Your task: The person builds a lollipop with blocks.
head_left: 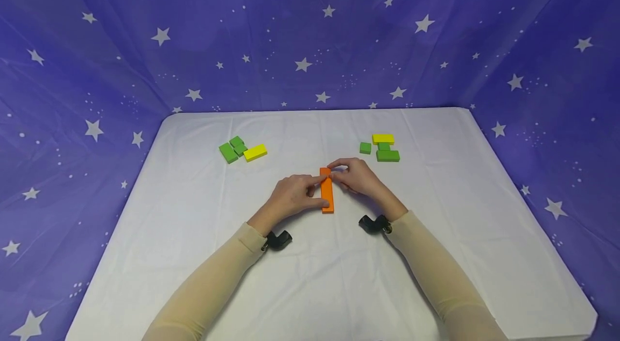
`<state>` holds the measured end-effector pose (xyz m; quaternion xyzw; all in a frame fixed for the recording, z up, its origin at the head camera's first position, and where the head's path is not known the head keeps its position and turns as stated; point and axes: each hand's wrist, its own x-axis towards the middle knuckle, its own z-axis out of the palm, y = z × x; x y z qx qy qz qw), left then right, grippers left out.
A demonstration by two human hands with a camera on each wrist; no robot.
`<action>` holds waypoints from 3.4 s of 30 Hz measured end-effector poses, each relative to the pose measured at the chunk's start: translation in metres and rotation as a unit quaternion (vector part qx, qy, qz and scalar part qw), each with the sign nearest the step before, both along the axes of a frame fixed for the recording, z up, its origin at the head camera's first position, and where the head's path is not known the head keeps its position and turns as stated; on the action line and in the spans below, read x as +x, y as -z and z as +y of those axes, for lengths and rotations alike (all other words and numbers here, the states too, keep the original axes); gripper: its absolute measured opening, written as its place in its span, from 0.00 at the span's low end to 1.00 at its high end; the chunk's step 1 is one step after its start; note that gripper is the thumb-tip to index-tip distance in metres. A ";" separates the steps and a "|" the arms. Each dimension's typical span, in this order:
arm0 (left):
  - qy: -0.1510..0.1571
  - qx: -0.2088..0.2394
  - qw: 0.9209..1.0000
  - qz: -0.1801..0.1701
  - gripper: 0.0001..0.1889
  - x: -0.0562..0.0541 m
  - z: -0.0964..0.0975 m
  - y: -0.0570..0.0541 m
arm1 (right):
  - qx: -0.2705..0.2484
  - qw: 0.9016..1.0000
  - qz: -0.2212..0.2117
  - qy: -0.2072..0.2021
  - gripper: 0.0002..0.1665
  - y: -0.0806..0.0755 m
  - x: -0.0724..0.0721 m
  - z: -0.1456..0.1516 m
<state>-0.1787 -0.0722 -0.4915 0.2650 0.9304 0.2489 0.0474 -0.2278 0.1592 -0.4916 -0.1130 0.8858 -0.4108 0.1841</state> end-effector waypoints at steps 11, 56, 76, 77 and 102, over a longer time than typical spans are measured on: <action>-0.004 -0.017 1.000 0.009 0.40 0.000 0.003 -0.001 | 0.008 1.000 -0.004 0.000 0.19 -0.001 0.000 0.001; -0.030 -0.029 0.999 -0.013 0.44 0.001 0.008 -0.001 | -0.068 0.997 -0.002 0.046 0.25 -0.013 -0.010 0.029; -0.043 -0.038 0.998 -0.028 0.45 0.001 0.009 -0.002 | -0.188 0.966 0.020 0.174 0.29 -0.027 -0.029 0.095; -0.043 -0.037 0.998 -0.029 0.45 0.002 0.009 -0.003 | -0.186 0.966 0.019 0.179 0.30 -0.027 -0.030 0.098; -0.051 -0.027 0.998 -0.003 0.38 0.005 0.008 0.001 | -0.121 0.961 -0.008 0.249 0.33 -0.016 -0.057 0.148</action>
